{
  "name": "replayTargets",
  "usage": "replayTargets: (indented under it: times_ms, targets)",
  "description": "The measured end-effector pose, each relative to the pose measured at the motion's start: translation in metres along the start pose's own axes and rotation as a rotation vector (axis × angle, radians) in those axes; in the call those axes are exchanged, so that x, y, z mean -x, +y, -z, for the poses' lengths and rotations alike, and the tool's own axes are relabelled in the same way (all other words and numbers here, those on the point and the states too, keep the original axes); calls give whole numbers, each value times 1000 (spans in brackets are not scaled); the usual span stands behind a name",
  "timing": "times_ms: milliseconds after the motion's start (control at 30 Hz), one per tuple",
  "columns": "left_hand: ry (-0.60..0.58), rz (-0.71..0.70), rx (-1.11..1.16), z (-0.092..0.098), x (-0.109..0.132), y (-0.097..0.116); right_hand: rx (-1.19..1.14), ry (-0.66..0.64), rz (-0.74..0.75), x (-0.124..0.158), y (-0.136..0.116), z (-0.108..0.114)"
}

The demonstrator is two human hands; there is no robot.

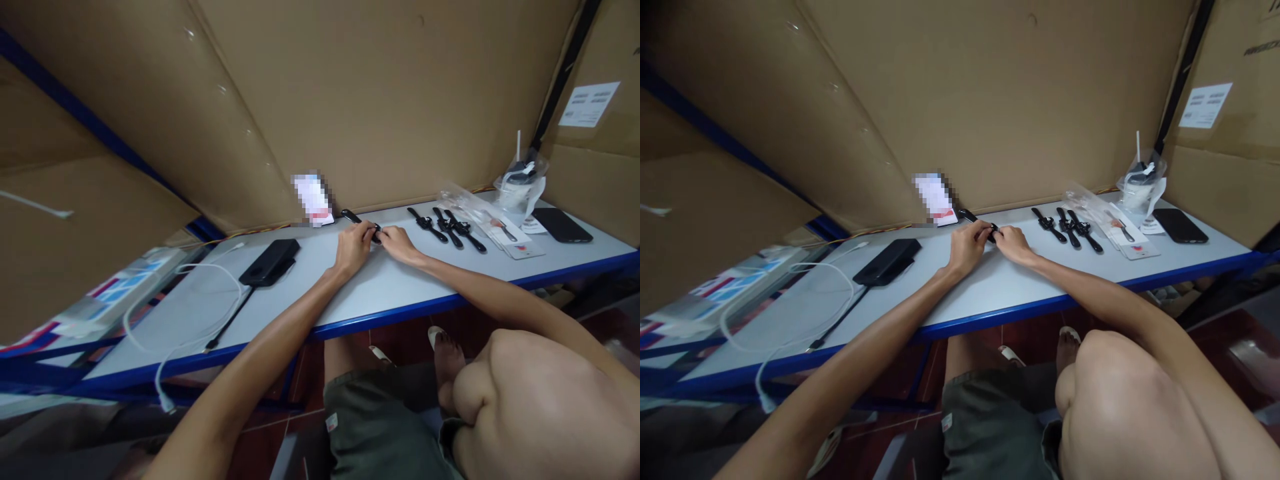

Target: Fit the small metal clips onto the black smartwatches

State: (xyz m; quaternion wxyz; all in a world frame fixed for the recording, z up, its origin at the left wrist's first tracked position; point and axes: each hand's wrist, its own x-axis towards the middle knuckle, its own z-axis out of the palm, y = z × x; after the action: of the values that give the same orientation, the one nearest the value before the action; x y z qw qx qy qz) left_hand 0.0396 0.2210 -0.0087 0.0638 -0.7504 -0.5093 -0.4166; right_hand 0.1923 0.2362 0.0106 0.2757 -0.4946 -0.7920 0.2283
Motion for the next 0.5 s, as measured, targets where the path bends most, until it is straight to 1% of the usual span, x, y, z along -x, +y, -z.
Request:
replayTargets:
  times_ms: [300, 500]
  targets:
    - [52, -134, 7, -1, 1, 2, 55, 6, 21, -1, 0, 0]
    - [55, -119, 35, -3, 1, -1, 12, 15, 3, 0, -1, 1]
